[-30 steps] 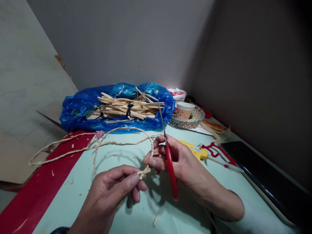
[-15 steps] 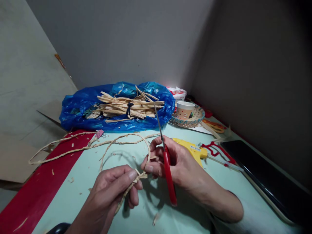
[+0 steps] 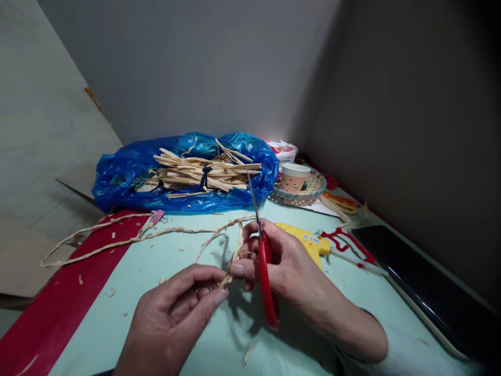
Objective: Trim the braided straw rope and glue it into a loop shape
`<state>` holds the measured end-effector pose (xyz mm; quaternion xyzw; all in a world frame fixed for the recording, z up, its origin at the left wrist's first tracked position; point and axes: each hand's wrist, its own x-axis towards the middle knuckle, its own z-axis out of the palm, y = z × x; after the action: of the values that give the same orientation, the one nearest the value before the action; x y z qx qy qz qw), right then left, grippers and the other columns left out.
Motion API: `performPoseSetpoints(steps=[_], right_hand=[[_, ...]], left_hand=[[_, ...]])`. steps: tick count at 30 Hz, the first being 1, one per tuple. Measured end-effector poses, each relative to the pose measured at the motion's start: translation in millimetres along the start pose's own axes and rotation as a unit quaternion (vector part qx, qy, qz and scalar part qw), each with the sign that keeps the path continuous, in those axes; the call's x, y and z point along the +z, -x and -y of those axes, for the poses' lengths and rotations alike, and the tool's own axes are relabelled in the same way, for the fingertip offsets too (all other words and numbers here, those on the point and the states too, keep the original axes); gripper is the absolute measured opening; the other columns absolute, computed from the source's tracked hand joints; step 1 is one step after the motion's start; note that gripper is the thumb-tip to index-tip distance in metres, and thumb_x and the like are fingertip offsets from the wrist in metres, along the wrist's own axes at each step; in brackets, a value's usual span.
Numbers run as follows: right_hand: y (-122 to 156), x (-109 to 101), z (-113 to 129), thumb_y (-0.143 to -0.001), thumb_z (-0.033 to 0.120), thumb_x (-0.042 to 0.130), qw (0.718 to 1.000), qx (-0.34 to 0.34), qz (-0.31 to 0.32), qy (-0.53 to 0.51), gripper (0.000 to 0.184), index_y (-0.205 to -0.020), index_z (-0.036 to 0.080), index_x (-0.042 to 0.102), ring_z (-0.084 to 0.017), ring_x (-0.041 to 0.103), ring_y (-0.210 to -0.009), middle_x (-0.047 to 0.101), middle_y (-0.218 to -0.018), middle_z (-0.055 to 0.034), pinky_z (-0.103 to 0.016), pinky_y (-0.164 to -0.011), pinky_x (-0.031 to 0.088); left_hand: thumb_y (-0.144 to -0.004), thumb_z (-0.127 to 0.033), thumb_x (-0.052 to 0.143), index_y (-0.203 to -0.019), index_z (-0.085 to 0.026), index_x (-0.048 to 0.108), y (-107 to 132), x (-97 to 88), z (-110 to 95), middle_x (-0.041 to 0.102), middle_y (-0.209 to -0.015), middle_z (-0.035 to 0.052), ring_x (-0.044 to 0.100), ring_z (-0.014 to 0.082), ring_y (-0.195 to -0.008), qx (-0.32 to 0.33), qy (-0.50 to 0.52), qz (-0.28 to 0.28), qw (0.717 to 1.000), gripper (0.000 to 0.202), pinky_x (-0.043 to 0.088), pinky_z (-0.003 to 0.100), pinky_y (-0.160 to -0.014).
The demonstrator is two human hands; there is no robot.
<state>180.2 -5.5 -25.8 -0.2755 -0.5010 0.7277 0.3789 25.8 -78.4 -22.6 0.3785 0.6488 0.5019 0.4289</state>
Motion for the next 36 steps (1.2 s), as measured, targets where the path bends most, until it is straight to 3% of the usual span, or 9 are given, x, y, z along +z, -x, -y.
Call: performPoseSetpoints(steps=[5,8,10,14,18,21,25,30,36], right_hand=[[0,-2,2,-0.079,0.032,0.074,1.000,0.008,0.008,0.022,0.034,-0.098,0.023,0.048,-0.012,0.060,-0.066,0.060,-0.079,0.0043,-0.023,-0.059,0.047],[0,-8,10,-0.088,0.037,0.065,0.990,-0.005,-0.004,0.138,0.024,-0.100,0.024,0.048,-0.011,0.057,-0.065,0.061,-0.081,0.0041,-0.021,-0.055,0.042],[1,-12,17,-0.091,0.037,0.060,0.962,-0.033,-0.009,0.272,0.019,-0.098,0.024,0.049,-0.011,0.054,-0.067,0.061,-0.078,0.0041,-0.022,-0.058,0.039],[5,-15,26,-0.088,0.033,0.060,0.860,-0.089,0.020,0.503,0.020,-0.083,0.023,0.044,-0.012,0.043,-0.061,0.051,-0.067,0.0063,-0.025,-0.058,0.032],[13,-12,27,-0.084,0.029,0.059,0.771,-0.113,0.064,0.624,0.021,-0.078,0.024,0.040,-0.013,0.039,-0.055,0.048,-0.063,0.0063,-0.027,-0.052,0.024],[18,-12,29,-0.081,0.032,0.059,0.723,-0.098,0.090,0.677,0.018,-0.079,0.024,0.043,-0.015,0.042,-0.053,0.052,-0.062,0.0043,-0.029,-0.052,0.022],[19,-13,34,-0.080,0.029,0.056,0.686,-0.097,0.104,0.714,0.009,-0.082,0.024,0.049,-0.018,0.050,-0.059,0.056,-0.065,0.0007,-0.030,-0.055,0.025],[19,-12,36,-0.081,0.032,0.054,0.673,-0.090,0.119,0.724,0.007,-0.082,0.025,0.051,-0.020,0.052,-0.060,0.060,-0.067,-0.0008,-0.031,-0.054,0.025],[24,-14,34,-0.076,0.023,0.051,0.634,-0.121,0.090,0.759,0.016,-0.091,0.026,0.056,-0.022,0.054,-0.059,0.062,-0.070,-0.0025,-0.032,-0.052,0.021]], left_hand=[[-0.070,-0.037,0.079,-0.080,-0.019,0.074,0,-4.1,5,0.070,-0.059,0.0007,0.044,0.0056,-0.040,-0.054,0.042,0.037,0.997,0.022,0.035,0.016,-0.037],[-0.075,-0.034,0.076,-0.083,-0.017,0.073,-2,-7.9,6,0.075,-0.072,0.0045,0.044,0.0040,-0.038,-0.042,0.076,0.060,0.994,0.019,0.036,0.017,-0.037],[-0.077,-0.034,0.074,-0.083,-0.017,0.073,-3,-9.4,5,0.074,-0.071,0.0041,0.044,0.0032,-0.037,-0.037,0.093,0.071,0.992,0.018,0.036,0.016,-0.036],[-0.078,-0.034,0.073,-0.080,-0.015,0.073,-3,-10.1,0,0.072,-0.068,0.0041,0.044,0.0031,-0.036,-0.016,0.099,0.066,0.993,0.019,0.036,0.016,-0.037],[-0.076,-0.031,0.074,-0.081,-0.016,0.072,-1,-9.8,-3,0.073,-0.066,0.0049,0.044,0.0041,-0.036,-0.010,0.104,0.043,0.994,0.016,0.035,0.017,-0.037],[-0.073,-0.028,0.075,-0.078,-0.017,0.071,0,-9.4,-5,0.072,-0.063,0.0043,0.043,0.0042,-0.037,-0.010,0.101,0.031,0.994,0.013,0.033,0.017,-0.038],[-0.070,-0.028,0.075,-0.075,-0.018,0.074,0,-8.2,-7,0.072,-0.061,0.0043,0.044,0.0058,-0.037,0.002,0.050,-0.008,0.999,0.012,0.034,0.018,-0.038],[-0.066,-0.022,0.075,-0.071,-0.020,0.075,-2,-6.5,-4,0.063,-0.047,-0.0015,0.045,0.0064,-0.037,0.021,0.048,-0.044,0.998,0.005,0.034,0.016,-0.038],[-0.064,-0.018,0.075,-0.068,-0.021,0.075,-2,-5.0,-4,0.066,-0.058,-0.0016,0.047,0.0056,-0.036,0.052,0.048,-0.040,0.997,0.005,0.036,0.017,-0.038]])
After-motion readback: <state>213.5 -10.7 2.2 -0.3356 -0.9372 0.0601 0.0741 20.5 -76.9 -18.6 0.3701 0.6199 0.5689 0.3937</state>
